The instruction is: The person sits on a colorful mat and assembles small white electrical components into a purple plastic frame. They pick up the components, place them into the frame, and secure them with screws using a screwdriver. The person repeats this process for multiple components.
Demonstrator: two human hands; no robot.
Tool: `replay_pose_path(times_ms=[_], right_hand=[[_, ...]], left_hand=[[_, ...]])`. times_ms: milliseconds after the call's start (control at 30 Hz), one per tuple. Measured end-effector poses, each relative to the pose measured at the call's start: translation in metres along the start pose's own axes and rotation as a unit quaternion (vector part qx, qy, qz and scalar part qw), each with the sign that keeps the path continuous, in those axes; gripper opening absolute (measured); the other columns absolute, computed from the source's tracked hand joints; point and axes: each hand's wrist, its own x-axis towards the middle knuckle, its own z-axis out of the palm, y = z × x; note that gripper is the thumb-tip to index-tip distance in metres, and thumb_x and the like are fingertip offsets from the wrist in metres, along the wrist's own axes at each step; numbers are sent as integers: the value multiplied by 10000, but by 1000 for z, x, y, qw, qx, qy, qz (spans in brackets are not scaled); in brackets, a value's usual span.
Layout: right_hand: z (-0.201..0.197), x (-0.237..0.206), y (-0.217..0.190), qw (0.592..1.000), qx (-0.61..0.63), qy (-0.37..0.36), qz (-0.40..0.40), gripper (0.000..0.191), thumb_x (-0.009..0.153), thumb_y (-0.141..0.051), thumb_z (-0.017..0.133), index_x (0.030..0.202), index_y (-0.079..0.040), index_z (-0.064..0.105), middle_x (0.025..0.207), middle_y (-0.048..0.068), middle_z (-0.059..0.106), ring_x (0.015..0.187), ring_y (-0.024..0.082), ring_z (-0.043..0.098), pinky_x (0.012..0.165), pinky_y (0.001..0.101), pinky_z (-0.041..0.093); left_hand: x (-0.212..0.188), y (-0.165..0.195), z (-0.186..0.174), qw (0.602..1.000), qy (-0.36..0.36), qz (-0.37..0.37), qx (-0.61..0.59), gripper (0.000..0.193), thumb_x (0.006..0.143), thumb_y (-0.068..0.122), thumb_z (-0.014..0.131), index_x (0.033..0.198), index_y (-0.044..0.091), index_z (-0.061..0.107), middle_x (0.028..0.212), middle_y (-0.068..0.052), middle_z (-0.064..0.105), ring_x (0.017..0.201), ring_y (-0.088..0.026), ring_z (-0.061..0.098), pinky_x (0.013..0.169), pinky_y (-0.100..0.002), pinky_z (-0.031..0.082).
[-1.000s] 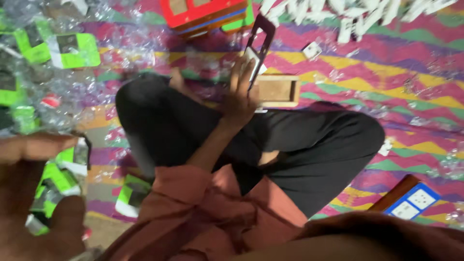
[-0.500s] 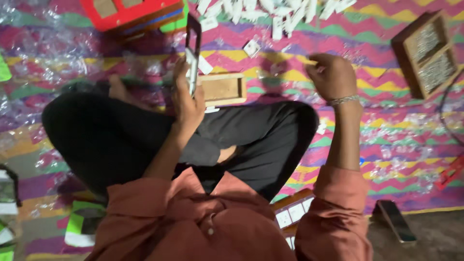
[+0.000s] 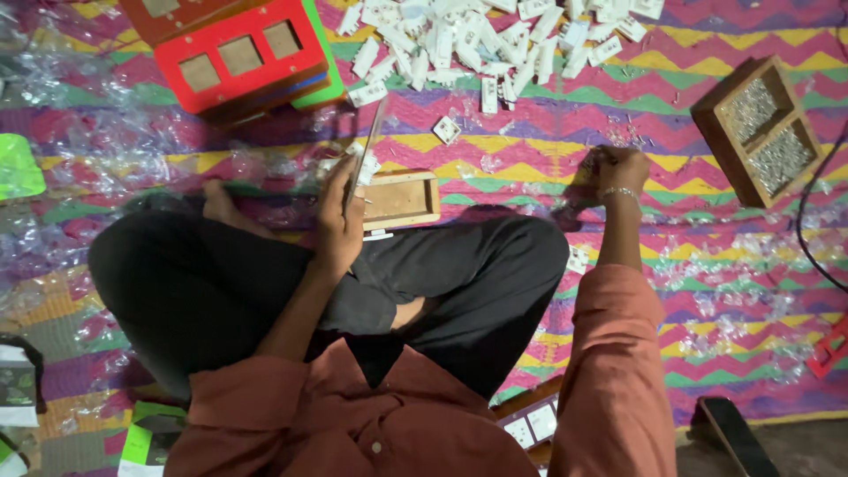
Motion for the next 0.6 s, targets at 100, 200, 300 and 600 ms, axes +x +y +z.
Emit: replay_pose_path(times_ms=[100,200,300,600], right_hand=[[5,1,-1,999,-44,-13,-29,165,854,-166,775,991,-88,824,856,214,714,780,392,709,760,447,583],[7,-3,0,998,-48,-20,-45,162,894,-182,762,1008,-81,817,876,229,705,785,408,692,749,463,577],[7,-2,-10,991,-130,-25,-9,250,927,-275,819,881,-31,786,878,237,712,799,424,679,738,484,555],[13,-42,-172,827,547,-95,87,77,996,-183,686,1021,-118,652,1104,44,708,938,143,684,804,312,591]], left_hand=[[0,-12,1,991,-1,-82,-102,438,1065,73,507,1491,-30,487,1447,-159,591,1350,-249,559,1162,-387,424],[-3,-25,0,913,-16,-212,-348,499,1062,141,563,1524,-21,468,1349,-127,637,1177,-224,599,1001,-386,490],[-7,-36,3,809,-45,-283,-513,539,1054,122,594,1548,-30,441,1322,-129,640,1149,-211,615,980,-357,515],[-7,-50,15,805,-99,-309,-497,565,964,47,619,1499,-10,448,1346,-97,619,1193,-175,619,1006,-328,515]])
